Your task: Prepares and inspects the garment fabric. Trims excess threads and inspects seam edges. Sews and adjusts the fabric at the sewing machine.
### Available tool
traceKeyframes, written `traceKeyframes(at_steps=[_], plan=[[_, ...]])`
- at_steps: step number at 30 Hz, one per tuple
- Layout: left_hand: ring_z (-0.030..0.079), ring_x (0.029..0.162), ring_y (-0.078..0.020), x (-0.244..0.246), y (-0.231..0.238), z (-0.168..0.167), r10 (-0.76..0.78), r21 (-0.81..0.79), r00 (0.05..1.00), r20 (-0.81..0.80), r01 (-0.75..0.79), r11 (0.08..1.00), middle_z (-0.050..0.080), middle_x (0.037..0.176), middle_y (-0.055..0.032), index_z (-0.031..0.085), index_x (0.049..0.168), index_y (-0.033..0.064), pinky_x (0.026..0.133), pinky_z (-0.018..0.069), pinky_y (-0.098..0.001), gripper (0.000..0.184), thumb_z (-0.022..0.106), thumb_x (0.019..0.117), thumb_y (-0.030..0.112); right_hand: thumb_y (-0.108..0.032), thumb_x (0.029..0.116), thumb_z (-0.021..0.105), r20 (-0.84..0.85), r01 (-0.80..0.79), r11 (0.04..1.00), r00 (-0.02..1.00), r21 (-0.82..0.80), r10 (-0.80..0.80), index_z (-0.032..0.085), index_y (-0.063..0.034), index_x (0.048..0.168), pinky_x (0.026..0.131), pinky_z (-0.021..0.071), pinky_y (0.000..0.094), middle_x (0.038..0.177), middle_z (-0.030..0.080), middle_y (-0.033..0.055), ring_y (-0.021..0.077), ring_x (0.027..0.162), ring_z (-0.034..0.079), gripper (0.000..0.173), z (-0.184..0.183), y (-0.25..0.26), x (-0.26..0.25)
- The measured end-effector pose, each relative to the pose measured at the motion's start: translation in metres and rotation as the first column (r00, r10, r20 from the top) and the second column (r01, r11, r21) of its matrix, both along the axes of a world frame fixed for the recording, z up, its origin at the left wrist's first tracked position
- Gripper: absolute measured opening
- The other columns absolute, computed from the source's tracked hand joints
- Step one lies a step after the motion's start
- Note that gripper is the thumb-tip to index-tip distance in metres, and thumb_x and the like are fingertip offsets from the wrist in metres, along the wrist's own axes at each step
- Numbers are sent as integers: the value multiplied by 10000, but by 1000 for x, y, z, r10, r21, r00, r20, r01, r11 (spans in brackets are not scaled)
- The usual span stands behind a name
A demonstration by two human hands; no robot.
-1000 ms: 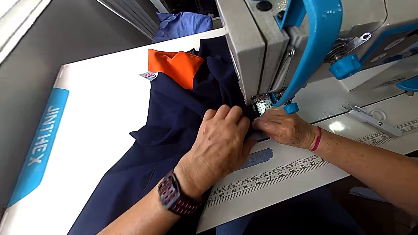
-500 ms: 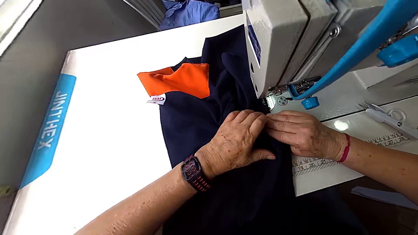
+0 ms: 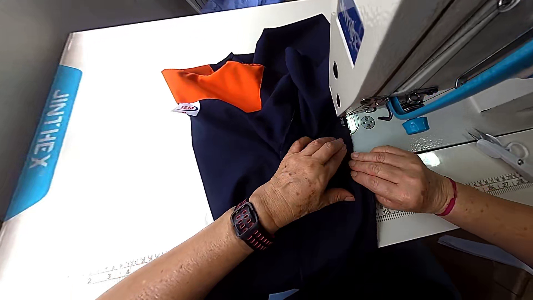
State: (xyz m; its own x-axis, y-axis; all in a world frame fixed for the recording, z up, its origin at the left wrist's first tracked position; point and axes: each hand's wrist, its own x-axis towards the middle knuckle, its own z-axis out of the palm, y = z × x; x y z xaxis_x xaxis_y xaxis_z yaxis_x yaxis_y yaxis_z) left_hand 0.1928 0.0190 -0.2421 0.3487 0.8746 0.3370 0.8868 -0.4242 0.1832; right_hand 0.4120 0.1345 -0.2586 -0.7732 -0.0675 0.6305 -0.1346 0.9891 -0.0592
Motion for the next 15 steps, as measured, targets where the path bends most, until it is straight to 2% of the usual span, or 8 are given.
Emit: traceKeyframes(at_steps=[3, 10, 15], plan=[[601, 1305, -255, -1, -2, -4, 11, 0, 1000, -1, -11, 1000, 665, 1367, -109, 688, 1318, 58, 1065, 455, -489, 747, 477, 947, 670, -37, 944, 538, -26, -10, 1000, 1000, -2, 10, 742, -31, 893, 869, 562, 347, 938, 777, 145, 264, 975, 741, 211, 0, -3, 1], [590, 1325, -236, -9, -1, -6, -37, -25, 992, 119, 40, 999, 660, 1382, -103, 715, 1275, 65, 1080, 441, -476, 677, 540, 943, 628, -58, 889, 551, -30, -27, 998, 999, -48, 26, 735, -37, 842, 880, 566, 343, 935, 777, 138, 258, 983, 739, 192, -1, -1, 0], [534, 1389, -250, -6, -1, -5, 4, -54, 997, 78, 0, 999, 620, 1443, -77, 696, 1305, 98, 1105, 414, -526, 669, 516, 943, 632, -73, 883, 560, -31, -21, 996, 999, -86, 19, 729, -40, 825, 883, 565, 326, 928, 776, 134, 244, 975, 739, 182, 0, 0, -1]])
